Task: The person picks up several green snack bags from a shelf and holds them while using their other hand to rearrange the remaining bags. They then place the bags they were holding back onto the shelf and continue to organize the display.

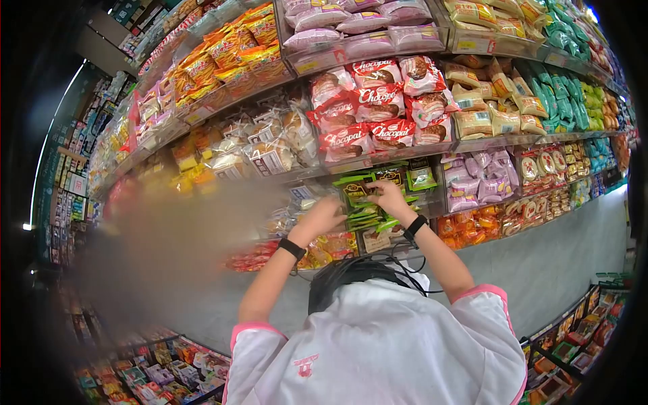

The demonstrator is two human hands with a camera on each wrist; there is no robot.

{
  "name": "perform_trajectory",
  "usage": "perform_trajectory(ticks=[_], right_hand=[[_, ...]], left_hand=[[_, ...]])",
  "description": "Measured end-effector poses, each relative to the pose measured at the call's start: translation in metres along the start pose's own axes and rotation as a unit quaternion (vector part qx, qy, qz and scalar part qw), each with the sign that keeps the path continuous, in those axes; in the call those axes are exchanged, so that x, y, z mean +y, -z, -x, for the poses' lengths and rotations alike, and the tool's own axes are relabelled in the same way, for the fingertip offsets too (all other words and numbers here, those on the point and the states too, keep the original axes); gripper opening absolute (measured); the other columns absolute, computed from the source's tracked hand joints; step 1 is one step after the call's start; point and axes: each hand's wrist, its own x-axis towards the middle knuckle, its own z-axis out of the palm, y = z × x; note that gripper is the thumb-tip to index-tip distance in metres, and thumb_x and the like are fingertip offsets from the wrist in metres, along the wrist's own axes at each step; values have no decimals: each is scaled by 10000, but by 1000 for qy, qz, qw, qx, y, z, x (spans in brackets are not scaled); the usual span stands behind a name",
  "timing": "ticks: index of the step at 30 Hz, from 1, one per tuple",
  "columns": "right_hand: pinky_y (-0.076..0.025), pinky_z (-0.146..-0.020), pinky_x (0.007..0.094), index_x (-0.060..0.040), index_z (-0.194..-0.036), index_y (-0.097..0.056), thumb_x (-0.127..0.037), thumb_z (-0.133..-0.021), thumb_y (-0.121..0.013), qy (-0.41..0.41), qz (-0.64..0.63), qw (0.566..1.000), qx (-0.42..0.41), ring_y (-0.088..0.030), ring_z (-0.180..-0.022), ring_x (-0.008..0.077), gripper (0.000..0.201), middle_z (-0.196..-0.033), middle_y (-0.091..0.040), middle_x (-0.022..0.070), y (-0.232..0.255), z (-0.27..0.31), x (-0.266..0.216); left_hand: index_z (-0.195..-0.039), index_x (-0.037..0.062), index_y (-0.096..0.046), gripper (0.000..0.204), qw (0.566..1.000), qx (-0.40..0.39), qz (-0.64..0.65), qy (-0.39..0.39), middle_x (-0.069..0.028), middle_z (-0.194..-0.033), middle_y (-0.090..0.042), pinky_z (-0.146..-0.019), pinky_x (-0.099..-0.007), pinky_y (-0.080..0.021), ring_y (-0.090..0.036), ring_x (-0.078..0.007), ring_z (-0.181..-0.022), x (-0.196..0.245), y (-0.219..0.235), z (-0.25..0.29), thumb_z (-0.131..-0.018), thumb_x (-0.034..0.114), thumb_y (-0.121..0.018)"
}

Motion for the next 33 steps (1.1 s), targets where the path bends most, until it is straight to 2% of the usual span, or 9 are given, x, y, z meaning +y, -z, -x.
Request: perform_trajectory(ticks=[5, 14, 17, 18, 21, 23, 24, 28, 33], right_hand=[[-499, -716, 401, 14, -969, -651, -152, -762, -690, -24, 54, 997, -39, -632, -800, 362, 268, -861, -658, 195, 7, 2, -17], [-490, -664, 468, 11, -844, -640, -173, -800, -656, -47, 282, 958, 13, -620, -728, 401, 189, -742, -619, 229, -14, -2, 5], [-494, -706, 459, 24, -734, -623, -153, -800, -635, -25, 193, 980, 35, -610, -731, 408, 189, -725, -612, 228, 6, 1, -24], [-490, -708, 460, 36, -723, -609, -138, -813, -616, 8, 159, 982, 101, -599, -738, 419, 196, -722, -594, 247, 14, 2, -27], [-487, -712, 476, 49, -757, -592, -128, -826, -596, -62, 132, 961, 233, -590, -772, 439, 189, -788, -590, 270, 45, 4, -14], [-491, -723, 487, 51, -864, -573, -114, -824, -591, -90, 208, 937, 267, -585, -800, 458, 171, -904, -582, 294, 62, 4, 32], [-494, -754, 489, 46, -1018, -517, -119, -805, -612, -139, 223, 933, 245, -584, -842, 462, 286, -1022, -553, 310, 71, 6, 43], [-449, -892, 478, 31, -1170, -455, -142, -765, -645, -190, 229, 943, 147, -537, -1030, 443, 480, -1107, -539, 292, 78, -1, 75], [-402, -928, 499, -101, -1124, -550, -222, -754, -672, -264, 252, 921, 137, -472, -1140, 380, 409, -1107, -580, 212, 64, -10, 65]], left_hand=[[-1117, 39, -583, 356, 996, 32, 71, 49, -334, -1389, -298, -928, -441, -441, -530, -426, -1079, -9, -15, -10, -800, 182, -662], [-1164, 9, -539, 409, 995, 74, -63, 2, -347, -1419, -221, -1072, -482, -315, -275, -497, -1311, 14, -16, -20, -799, 158, -651], [-1177, 18, -531, 427, 995, 58, -80, -16, -325, -1432, -219, -1082, -501, -290, -220, -489, -1340, 21, -15, -22, -796, 161, -657], [-1184, 20, -528, 427, 996, 54, -70, -17, -311, -1441, -223, -1084, -497, -288, -209, -483, -1349, 24, -13, -22, -801, 162, -653], [-1190, 24, -527, 426, 997, 46, -59, -28, -308, -1443, -228, -1085, -499, -286, -198, -478, -1357, 26, -14, -23, -807, 165, -649], [-1178, 24, -541, 423, 997, 43, -62, -29, -298, -1440, -246, -1086, -504, -279, -214, -471, -1352, 29, -15, -24, -794, 160, -655], [-1160, 20, -554, 422, 996, 47, -62, -34, -295, -1433, -260, -1085, -511, -277, -232, -468, -1345, 28, -18, -25, -774, 150, -665], [-1114, 21, -578, 383, 992, 51, -103, -42, -286, -1423, -281, -1078, -540, -265, -249, -454, -1340, 36, -21, -30, -763, 149, -664], [-1051, 26, -589, 301, 990, 53, -103, -78, -273, -1384, -347, -1066, -551, -275, -264, -446, -1335, 51, -15, -36, -784, 156, -635]])
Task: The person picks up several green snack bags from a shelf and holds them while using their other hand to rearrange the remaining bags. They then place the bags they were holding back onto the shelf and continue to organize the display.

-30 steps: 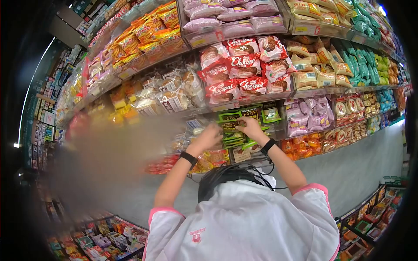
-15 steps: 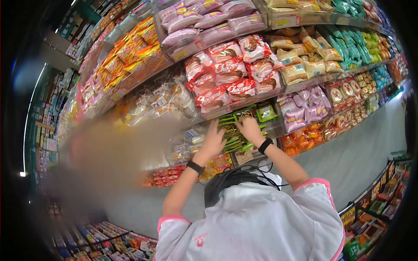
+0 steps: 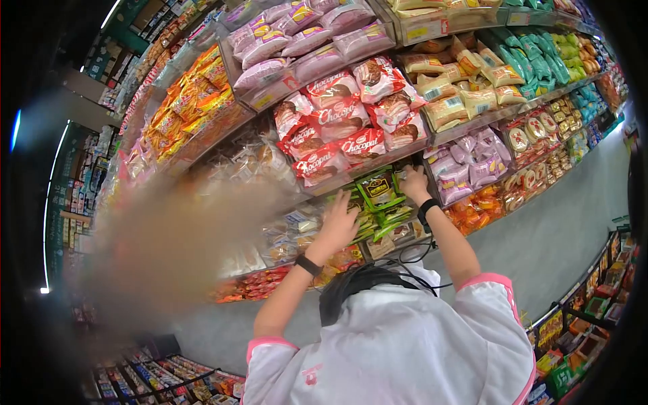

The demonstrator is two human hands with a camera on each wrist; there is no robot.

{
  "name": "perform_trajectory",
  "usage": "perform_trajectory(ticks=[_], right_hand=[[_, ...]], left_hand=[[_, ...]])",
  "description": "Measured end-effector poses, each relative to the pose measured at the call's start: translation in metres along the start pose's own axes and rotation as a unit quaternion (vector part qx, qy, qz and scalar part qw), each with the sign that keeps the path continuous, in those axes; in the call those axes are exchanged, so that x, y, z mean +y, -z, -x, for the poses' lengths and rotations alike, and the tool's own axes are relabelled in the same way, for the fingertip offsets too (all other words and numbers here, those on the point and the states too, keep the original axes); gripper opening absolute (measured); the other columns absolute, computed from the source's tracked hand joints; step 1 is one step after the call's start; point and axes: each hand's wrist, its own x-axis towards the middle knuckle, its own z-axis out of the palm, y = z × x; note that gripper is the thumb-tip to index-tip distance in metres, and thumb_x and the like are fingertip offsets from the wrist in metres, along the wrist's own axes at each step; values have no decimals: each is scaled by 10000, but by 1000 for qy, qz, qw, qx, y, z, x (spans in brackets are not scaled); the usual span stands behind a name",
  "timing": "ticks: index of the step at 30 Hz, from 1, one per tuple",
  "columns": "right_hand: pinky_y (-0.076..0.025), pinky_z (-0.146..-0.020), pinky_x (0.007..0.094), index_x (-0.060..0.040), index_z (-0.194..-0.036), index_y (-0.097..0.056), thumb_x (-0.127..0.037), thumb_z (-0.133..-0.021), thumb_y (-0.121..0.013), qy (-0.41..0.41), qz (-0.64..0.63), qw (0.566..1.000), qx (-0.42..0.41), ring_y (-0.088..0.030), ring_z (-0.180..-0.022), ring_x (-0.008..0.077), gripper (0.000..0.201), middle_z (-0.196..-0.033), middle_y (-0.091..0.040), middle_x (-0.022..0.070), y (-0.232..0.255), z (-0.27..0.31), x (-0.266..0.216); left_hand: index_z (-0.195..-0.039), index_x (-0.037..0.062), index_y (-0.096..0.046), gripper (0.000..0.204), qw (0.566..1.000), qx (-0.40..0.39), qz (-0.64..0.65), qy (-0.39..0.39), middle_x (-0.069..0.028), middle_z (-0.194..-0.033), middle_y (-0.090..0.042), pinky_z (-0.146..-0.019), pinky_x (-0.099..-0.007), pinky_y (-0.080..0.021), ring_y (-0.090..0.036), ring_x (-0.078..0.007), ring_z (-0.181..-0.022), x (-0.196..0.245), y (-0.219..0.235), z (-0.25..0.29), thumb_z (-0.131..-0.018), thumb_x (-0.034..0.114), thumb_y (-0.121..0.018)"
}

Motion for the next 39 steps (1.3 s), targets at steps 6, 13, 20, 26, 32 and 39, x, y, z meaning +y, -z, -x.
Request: perform_trajectory(ticks=[6, 13, 20, 26, 32, 39], right_hand=[[-413, -901, 501, -110, -1058, -626, -134, -736, -657, 54, -47, 995, -69, -477, -1045, 465, 324, -1128, -507, 273, -12, -23, 25], [-414, -905, 456, -81, -942, -666, -23, -712, -614, 44, -138, 989, -21, -484, -1078, 399, 243, -1008, -644, 187, -12, -17, 22], [-461, -820, 387, -58, -966, -635, 25, -685, -643, 152, -170, 974, 4, -564, -924, 358, 294, -964, -610, 172, 41, 11, 15], [-453, -821, 375, -45, -957, -630, -4, -758, -626, 122, -276, 952, -46, -570, -912, 338, 203, -1034, -589, 165, 92, 57, 9], [-447, -852, 285, -132, -1393, -326, 169, -784, -530, 127, -464, 877, -21, -569, -1022, 178, 709, -1165, -572, 146, 95, 70, -1], [-451, -819, 276, -70, -1354, -387, 151, -759, -539, 95, -479, 870, -66, -586, -982, 177, 652, -1108, -602, 161, 68, 56, 4]], left_hand=[[-1007, 42, -624, 205, 993, -81, 59, -55, -234, -1363, -407, -1074, -488, -314, -292, -449, -1325, 6, 1, -18, -827, 135, -589], [-928, -11, -624, 179, 990, -40, 57, -123, -160, -1087, -586, -937, -439, -404, -499, -336, -1116, 19, -30, -45, -782, 67, -557], [-853, -5, -615, 160, 988, -5, -138, -64, -118, -923, -616, -871, -460, -390, -526, -283, -1027, 11, -22, -68, -729, 70, -550], [-871, 4, -604, 163, 998, -41, -50, -1, -173, -937, -606, -772, -475, -472, -584, -371, -914, -18, -35, -83, -777, 84, -497], [-920, 14, -627, 199, 998, -15, -49, -31, -157, -994, -611, -823, -481, -455, -580, -352, -948, -20, -31, -74, -793, 109, -507], [-883, 17, -638, 175, 987, -115, -6, -112, -171, -907, -628, -794, -471, -460, -593, -347, -911, 21, -1, -64, -779, 148, -586]])
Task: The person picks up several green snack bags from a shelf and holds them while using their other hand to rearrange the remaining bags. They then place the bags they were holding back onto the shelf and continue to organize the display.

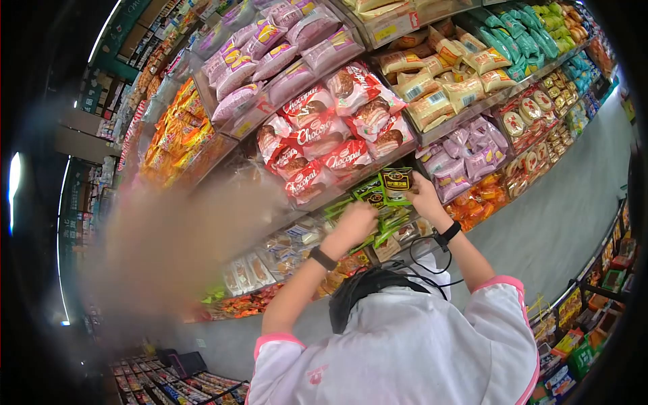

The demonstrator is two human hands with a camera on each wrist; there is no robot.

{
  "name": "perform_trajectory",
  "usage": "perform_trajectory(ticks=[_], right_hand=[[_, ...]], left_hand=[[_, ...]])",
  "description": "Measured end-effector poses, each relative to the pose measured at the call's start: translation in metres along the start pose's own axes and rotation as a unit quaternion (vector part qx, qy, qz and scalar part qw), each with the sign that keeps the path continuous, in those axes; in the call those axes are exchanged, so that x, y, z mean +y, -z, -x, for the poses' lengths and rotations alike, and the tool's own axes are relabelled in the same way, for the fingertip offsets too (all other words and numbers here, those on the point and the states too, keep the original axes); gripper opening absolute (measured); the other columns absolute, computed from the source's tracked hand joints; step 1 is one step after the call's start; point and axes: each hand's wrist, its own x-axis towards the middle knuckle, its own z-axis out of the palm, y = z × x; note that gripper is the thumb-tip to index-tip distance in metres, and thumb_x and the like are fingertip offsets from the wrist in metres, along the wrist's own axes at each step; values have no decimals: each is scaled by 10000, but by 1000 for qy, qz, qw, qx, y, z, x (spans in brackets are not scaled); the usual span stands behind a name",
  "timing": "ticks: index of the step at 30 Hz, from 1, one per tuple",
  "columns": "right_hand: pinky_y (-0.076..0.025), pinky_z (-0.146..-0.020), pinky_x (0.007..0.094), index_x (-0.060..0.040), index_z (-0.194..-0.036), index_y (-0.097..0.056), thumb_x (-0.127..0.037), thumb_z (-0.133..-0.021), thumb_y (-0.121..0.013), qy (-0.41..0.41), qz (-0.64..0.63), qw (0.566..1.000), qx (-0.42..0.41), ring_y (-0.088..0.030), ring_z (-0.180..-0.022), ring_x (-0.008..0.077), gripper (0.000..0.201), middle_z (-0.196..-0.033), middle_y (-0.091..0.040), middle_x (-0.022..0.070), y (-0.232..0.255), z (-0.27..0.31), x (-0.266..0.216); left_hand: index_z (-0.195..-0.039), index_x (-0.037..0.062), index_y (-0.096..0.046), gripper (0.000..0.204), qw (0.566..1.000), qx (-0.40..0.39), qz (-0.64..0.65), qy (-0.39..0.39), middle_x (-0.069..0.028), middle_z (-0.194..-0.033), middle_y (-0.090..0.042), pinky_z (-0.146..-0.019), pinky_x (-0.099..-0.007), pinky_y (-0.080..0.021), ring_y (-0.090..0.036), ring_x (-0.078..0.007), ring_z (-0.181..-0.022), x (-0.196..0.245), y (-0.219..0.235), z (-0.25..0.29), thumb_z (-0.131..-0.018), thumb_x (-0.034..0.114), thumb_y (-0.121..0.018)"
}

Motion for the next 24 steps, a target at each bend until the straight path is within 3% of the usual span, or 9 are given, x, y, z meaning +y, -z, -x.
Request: perform_trajectory(ticks=[1, 8, 11, 15, 17, 20, 21, 23, 24], right_hand=[[-450, -817, 273, -42, -1318, -420, 145, -759, -539, 14, 25, 1000, -6, -588, -971, 172, 601, -1080, -609, 151, 3, -2, 7], [-436, -849, 250, 34, -1200, -491, 119, -716, -516, -29, 77, 995, 55, -580, -964, 154, 492, -1027, -614, 103, 29, 17, -15], [-410, -896, 249, 41, -1220, -486, 99, -707, -462, 6, -112, 991, 68, -548, -1025, 154, 516, -1071, -601, 89, 45, 24, 21], [-386, -917, 246, 52, -1281, -453, -60, -785, -477, -95, -187, 978, -18, -508, -1082, 157, 508, -1151, -562, 98, 59, 41, 1], [-408, -784, 251, 40, -1042, -559, -239, -847, -505, -137, -136, 981, -29, -532, -878, 139, 345, -931, -588, 65, 56, 43, 1], [-436, -590, 286, 14, -612, -619, -429, -914, -539, -157, 33, 986, -43, -532, -557, 143, 542, -554, -547, 52, 42, 42, -14], [-442, -563, 318, 20, -693, -640, -359, -886, -589, -96, 227, 967, -67, -592, -569, 204, 429, -591, -585, 119, 39, 40, -11], [-439, -521, 335, 3, -738, -651, -289, -841, -626, 21, 315, 945, -90, -619, -600, 292, 310, -638, -600, 165, 30, 43, -8], [-462, -607, 368, -53, -768, -692, -221, -796, -618, 54, 342, 932, -107, -631, -698, 334, 185, -721, -645, 155, 27, 43, 1]], left_hand=[[-881, 16, -636, 175, 998, -48, 32, -13, -176, -870, -629, -786, -468, -462, -597, -350, -895, 4, -6, -2, -776, 150, -597], [-833, 8, -607, 142, 998, -57, 26, 14, -216, -728, -614, -647, -484, -492, -616, -391, -711, 10, -37, -28, -757, 124, -582], [-761, 18, -632, 102, 998, -47, -15, 35, -219, -728, -622, -631, -474, -505, -628, -393, -711, 6, -31, -30, -731, 63, -546], [-802, 26, -626, 122, 998, -37, -23, 35, -224, -738, -621, -649, -493, -492, -620, -401, -712, -23, -35, -14, -748, 79, -530], [-799, 27, -624, 119, 999, -26, -15, 28, -222, -739, -622, -656, -494, -491, -620, -401, -713, -24, -33, -8, -749, 78, -530], [-816, 18, -608, 110, 998, -46, 11, 28, -215, -740, -615, -662, -496, -482, -613, -397, -725, -14, -26, -4, -766, 93, -545], [-821, 16, -605, 111, 998, -45, 25, 28, -212, -739, -613, -661, -495, -480, -611, -395, -728, -12, -26, -3, -771, 96, -547], [-829, 13, -599, 124, 999, -8, 29, 15, -205, -737, -610, -659, -490, -478, -608, -389, -733, -8, -27, -3, -782, 122, -564], [-833, 11, -596, 134, 999, 11, 32, 10, -201, -736, -608, -658, -488, -477, -607, -385, -736, -6, -27, -2, -787, 134, -572]])
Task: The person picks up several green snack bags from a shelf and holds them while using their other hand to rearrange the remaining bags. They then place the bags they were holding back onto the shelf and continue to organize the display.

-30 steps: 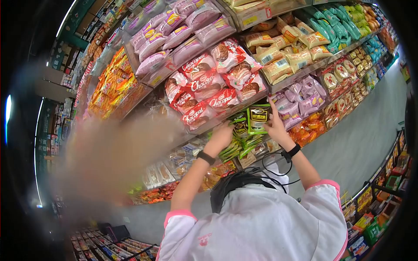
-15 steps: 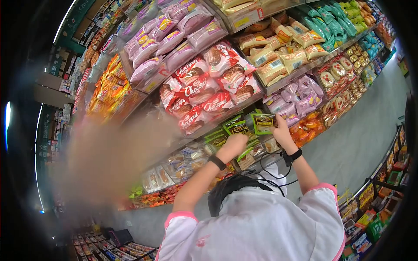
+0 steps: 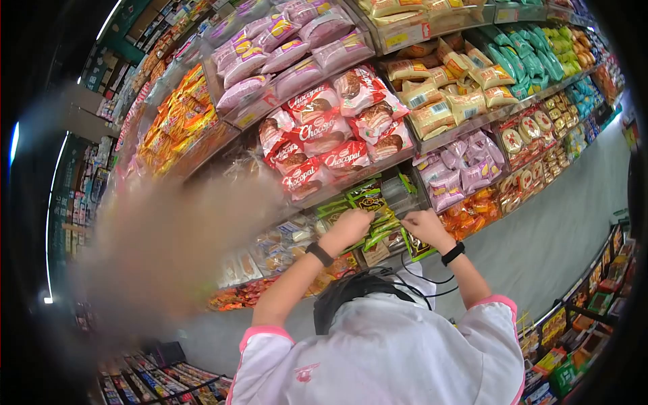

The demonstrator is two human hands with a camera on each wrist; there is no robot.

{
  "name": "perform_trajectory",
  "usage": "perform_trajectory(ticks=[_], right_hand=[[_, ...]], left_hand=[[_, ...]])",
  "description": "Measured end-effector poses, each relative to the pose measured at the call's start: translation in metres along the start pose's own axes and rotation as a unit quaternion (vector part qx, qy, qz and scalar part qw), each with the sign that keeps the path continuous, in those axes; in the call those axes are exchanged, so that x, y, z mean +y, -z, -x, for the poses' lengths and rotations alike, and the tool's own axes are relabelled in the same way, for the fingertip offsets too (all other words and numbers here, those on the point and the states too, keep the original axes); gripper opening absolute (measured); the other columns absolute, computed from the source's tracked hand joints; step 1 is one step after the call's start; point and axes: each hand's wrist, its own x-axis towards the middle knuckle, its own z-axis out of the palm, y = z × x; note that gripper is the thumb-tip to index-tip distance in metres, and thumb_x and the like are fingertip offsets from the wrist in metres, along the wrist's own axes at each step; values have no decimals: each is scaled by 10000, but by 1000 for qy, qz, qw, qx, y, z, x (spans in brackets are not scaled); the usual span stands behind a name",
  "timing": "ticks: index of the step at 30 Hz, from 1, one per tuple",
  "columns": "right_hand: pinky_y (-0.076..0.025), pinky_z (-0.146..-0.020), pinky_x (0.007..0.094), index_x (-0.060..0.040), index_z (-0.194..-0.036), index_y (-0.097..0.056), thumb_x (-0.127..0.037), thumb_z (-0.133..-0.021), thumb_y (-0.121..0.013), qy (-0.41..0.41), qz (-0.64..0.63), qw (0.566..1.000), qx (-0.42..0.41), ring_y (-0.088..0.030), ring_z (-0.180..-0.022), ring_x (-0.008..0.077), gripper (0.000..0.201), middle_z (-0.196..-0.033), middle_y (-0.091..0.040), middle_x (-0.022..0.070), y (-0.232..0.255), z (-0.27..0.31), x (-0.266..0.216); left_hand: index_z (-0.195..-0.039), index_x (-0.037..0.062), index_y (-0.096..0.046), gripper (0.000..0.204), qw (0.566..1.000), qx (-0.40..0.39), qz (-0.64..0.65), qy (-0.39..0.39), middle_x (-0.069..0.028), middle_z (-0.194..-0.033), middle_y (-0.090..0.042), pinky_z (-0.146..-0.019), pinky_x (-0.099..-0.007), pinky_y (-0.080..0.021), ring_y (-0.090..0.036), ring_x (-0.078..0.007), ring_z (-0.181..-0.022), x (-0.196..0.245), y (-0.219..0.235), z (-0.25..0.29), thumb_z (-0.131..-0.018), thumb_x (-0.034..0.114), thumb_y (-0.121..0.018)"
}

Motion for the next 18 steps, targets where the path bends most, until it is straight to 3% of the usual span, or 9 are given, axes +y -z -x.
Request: perform_trajectory(ticks=[3, 4, 6, 7, 10, 13, 18], right_hand=[[-449, -703, 393, -98, -777, -715, -218, -793, -604, 55, 204, 975, -70, -638, -708, 303, 164, -708, -654, 128, -18, -2, 9], [-423, -785, 406, -145, -798, -724, -183, -770, -591, 40, 221, 969, -107, -642, -738, 281, 141, -729, -667, 103, -24, -3, 10], [-429, -791, 413, -146, -798, -715, -192, -769, -598, 38, 238, 961, -132, -647, -771, 286, 128, -735, -665, 114, -32, -4, 8], [-432, -794, 417, -147, -798, -710, -196, -768, -602, 38, 247, 958, -143, -649, -787, 288, 122, -739, -664, 119, -35, -6, 6], [-437, -779, 427, -107, -753, -681, -161, -757, -595, 58, 252, 961, -94, -649, -715, 288, 101, -701, -653, 134, -44, -7, 0], [-446, -754, 424, -99, -714, -643, -123, -724, -589, 99, 270, 957, -26, -637, -626, 287, 60, -619, -627, 124, -49, -13, 4], [-441, -796, 413, -109, -699, -620, -132, -693, -624, 130, 367, 921, 2, -639, -633, 270, 24, -595, -618, 106, -54, -17, -2]], left_hand=[[-810, 18, -610, 175, 998, 34, 32, -36, -187, -729, -605, -657, -477, -478, -606, -379, -729, 13, 6, 3, -782, 191, -618], [-802, 21, -616, 200, 999, -8, 26, -32, -184, -728, -608, -656, -475, -479, -608, -376, -729, 16, 4, 4, -773, 218, -638], [-785, 29, -627, 251, 996, -91, 11, -23, -178, -726, -616, -656, -469, -482, -614, -371, -728, 22, 0, 9, -755, 272, -678], [-781, 31, -631, 268, 995, -93, -11, -32, -175, -725, -620, -655, -465, -484, -617, -368, -729, 24, -2, 11, -746, 290, -689], [-782, 37, -641, 343, 993, -75, -66, -60, -167, -722, -638, -652, -448, -494, -633, -354, -730, 25, -11, 18, -708, 361, -724], [-789, 36, -641, 330, 994, -67, -71, -51, -164, -721, -639, -659, -440, -497, -635, -347, -733, 21, -17, 18, -703, 342, -730], [-756, 32, -645, 193, 996, -59, -69, -23, -180, -673, -627, -616, -450, -501, -635, -359, -677, 21, -25, 16, -679, 206, -680]])
